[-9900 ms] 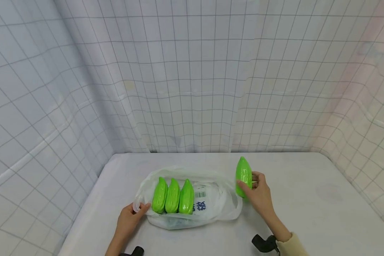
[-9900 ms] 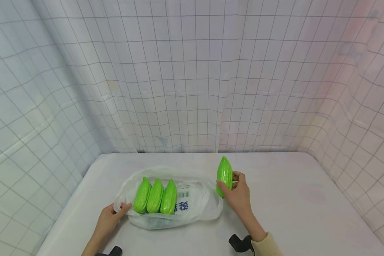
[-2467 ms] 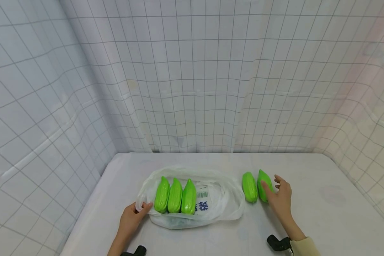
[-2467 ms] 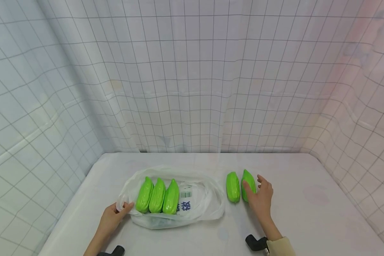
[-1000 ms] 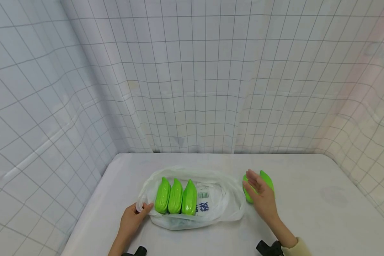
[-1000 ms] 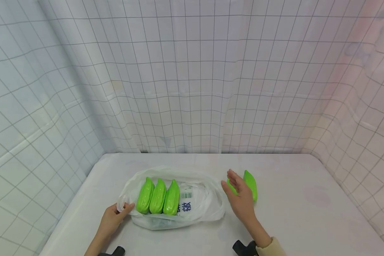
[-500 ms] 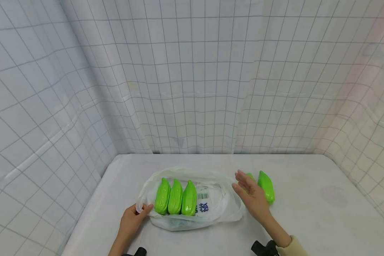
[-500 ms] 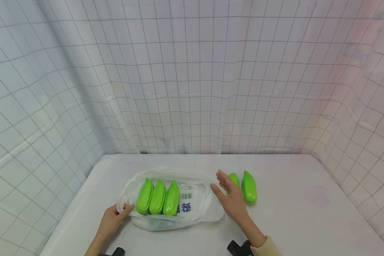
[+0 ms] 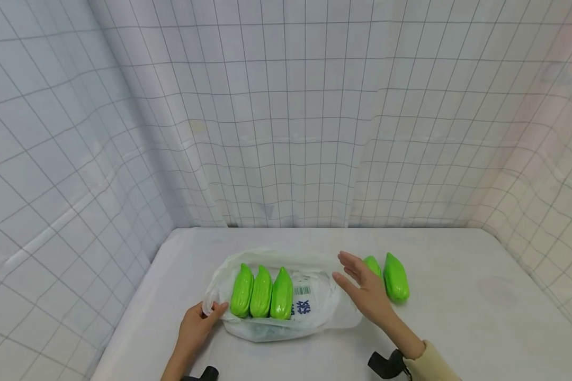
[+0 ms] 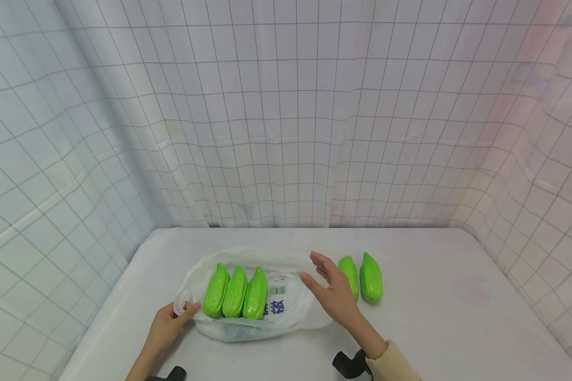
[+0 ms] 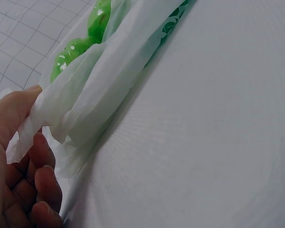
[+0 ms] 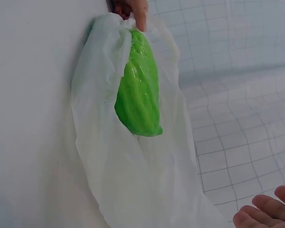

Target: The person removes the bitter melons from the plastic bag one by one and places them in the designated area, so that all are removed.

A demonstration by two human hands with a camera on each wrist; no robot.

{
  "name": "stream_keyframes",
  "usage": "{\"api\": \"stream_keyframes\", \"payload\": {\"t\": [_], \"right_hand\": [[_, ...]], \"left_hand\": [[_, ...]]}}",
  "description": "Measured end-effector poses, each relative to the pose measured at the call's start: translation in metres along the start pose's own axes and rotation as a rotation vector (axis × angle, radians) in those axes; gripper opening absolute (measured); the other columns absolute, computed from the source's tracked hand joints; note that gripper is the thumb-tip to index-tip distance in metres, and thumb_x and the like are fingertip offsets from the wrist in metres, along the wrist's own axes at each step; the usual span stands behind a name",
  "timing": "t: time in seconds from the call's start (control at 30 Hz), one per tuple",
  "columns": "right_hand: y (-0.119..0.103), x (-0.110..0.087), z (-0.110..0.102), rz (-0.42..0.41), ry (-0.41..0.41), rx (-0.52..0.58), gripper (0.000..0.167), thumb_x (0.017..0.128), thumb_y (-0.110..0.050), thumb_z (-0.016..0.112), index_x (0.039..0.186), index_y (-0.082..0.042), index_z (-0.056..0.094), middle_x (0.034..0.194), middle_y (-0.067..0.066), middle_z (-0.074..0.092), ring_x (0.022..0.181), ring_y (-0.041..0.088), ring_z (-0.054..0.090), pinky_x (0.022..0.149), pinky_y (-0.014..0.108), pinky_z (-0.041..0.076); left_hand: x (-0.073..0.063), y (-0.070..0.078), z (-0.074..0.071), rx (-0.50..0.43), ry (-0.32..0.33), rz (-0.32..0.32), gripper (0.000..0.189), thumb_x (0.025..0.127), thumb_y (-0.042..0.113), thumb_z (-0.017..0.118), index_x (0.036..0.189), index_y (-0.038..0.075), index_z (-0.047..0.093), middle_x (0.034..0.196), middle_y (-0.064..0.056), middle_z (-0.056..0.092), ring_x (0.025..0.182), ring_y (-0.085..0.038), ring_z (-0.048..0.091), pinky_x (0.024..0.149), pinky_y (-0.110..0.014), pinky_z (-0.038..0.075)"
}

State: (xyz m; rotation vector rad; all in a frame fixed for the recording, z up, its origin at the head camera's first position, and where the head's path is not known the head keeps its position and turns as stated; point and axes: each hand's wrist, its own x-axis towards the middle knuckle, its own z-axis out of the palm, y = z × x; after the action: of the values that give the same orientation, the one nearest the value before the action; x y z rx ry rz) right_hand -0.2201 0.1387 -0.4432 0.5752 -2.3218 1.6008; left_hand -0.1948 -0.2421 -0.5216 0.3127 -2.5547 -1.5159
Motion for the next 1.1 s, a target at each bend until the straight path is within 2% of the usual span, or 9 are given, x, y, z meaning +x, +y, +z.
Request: {"api": "stream_keyframes", "payload": {"t": [0.3, 0.57, 0.7, 0.87, 1.1], "right_hand": [[-0.034, 0.002, 0.006, 0.02, -0.066, 0.003, 0.048, 0.092, -0.011, 0.063, 0.133, 0.007, 0.045, 0.133, 0.026, 0.047, 0.122, 0.038, 0.045, 0.096, 0.047, 0.038], [-0.004, 0.009, 0.016, 0.136, -0.151, -0.036, 0.056, 0.092, -0.029, 0.064, 0.139, -0.009, 0.043, 0.141, 0.011, 0.044, 0.128, 0.029, 0.042, 0.098, 0.044, 0.037], [-0.006, 0.011, 0.02, 0.175, -0.179, -0.026, 0.058, 0.091, -0.028, 0.065, 0.14, -0.007, 0.042, 0.141, 0.011, 0.043, 0.127, 0.032, 0.042, 0.097, 0.048, 0.037], [-0.029, 0.014, 0.022, 0.187, -0.211, -0.006, 0.055, 0.093, -0.021, 0.063, 0.138, 0.0, 0.042, 0.14, 0.018, 0.043, 0.127, 0.037, 0.041, 0.097, 0.051, 0.035], [0.001, 0.022, 0.035, 0.135, -0.244, -0.015, 0.06, 0.093, -0.034, 0.062, 0.14, -0.003, 0.042, 0.139, 0.015, 0.044, 0.126, 0.032, 0.043, 0.098, 0.047, 0.036]], "left_hand": [[-0.001, 0.002, 0.0, 0.007, 0.003, 0.008, 0.035, 0.084, 0.04, 0.072, 0.08, 0.007, 0.061, 0.06, 0.003, 0.044, 0.057, -0.012, 0.04, 0.054, -0.026, 0.032], [-0.001, 0.002, -0.001, 0.008, -0.003, 0.006, 0.035, 0.084, 0.04, 0.072, 0.08, 0.007, 0.061, 0.059, 0.004, 0.042, 0.055, -0.012, 0.039, 0.053, -0.026, 0.032], [-0.001, 0.001, -0.001, 0.003, -0.003, 0.008, 0.034, 0.084, 0.039, 0.072, 0.079, 0.007, 0.061, 0.059, 0.003, 0.042, 0.055, -0.012, 0.039, 0.054, -0.026, 0.032], [-0.001, 0.001, -0.001, 0.0, -0.004, 0.007, 0.035, 0.083, 0.04, 0.072, 0.079, 0.007, 0.061, 0.059, 0.003, 0.042, 0.055, -0.012, 0.039, 0.053, -0.026, 0.032], [-0.001, 0.002, -0.001, -0.004, -0.01, -0.005, 0.034, 0.083, 0.039, 0.073, 0.08, 0.007, 0.061, 0.06, 0.002, 0.042, 0.056, -0.012, 0.038, 0.054, -0.026, 0.032]]}}
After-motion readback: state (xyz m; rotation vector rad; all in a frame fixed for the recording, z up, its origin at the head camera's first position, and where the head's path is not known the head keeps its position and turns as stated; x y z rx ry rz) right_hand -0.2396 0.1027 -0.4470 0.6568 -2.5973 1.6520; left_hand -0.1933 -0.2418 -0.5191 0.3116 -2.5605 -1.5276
